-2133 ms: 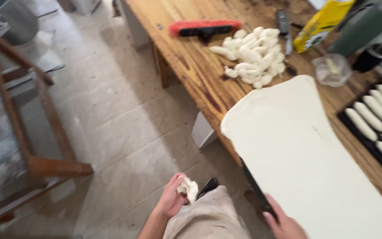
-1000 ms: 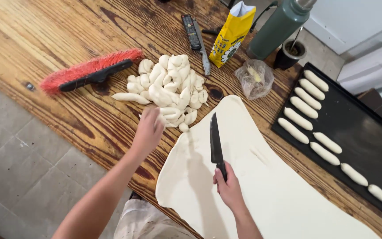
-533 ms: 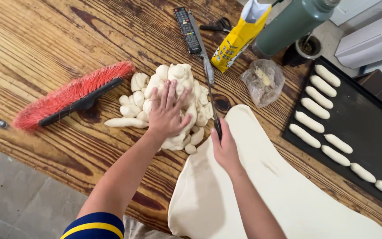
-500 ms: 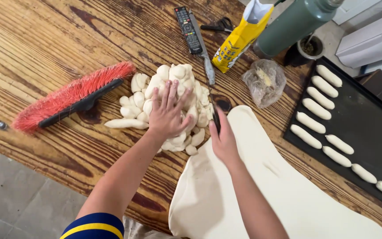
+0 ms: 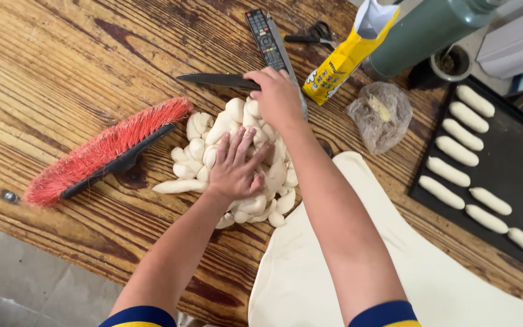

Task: Shaping bread rolls from a large sheet of dough by cutting strips and rolling them

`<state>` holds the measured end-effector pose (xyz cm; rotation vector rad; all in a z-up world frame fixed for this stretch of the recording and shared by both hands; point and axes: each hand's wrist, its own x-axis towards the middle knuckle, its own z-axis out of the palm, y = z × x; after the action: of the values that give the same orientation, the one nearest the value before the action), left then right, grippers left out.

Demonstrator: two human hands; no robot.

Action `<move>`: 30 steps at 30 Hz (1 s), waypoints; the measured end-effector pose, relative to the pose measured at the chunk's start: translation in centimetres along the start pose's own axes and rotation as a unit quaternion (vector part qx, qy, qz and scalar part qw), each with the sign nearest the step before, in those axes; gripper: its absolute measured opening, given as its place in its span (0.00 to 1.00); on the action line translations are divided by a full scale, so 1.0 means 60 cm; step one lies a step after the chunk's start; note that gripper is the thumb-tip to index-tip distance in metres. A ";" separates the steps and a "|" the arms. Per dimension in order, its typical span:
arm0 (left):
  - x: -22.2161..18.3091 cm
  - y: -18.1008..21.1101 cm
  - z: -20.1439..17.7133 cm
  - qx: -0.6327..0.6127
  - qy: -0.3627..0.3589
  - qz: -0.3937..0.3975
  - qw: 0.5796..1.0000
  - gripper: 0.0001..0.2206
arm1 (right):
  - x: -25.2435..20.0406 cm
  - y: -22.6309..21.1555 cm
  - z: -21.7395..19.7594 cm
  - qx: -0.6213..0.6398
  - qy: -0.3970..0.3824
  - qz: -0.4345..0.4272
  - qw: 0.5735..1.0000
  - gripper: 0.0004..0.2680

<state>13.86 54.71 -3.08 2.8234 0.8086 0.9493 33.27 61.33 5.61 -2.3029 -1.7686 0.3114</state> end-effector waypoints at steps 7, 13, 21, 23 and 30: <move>-0.011 -0.028 0.025 -0.011 0.030 0.050 0.998 0.28 | -0.100 -0.017 0.029 0.220 0.119 -0.017 0.968 0.15; 0.006 -0.028 0.009 0.004 0.046 0.082 0.996 0.31 | -0.564 -0.088 0.065 0.106 0.200 -0.019 0.974 0.14; 0.062 0.042 -0.133 -0.114 -0.192 -0.008 0.975 0.32 | -1.076 -0.174 0.136 0.001 0.067 0.180 0.981 0.18; 0.058 -0.006 -0.087 -0.128 -0.327 -0.061 0.934 0.41 | -1.113 -0.183 0.150 -0.018 0.072 0.169 0.983 0.19; -0.208 0.057 -0.210 -0.410 -0.211 0.041 0.886 0.22 | -1.139 -0.165 0.179 -0.075 0.098 0.094 0.988 0.18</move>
<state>-0.21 44.19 0.99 2.1713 0.1545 0.4657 3.68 -1.79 0.60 -2.5108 -1.5324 -0.0203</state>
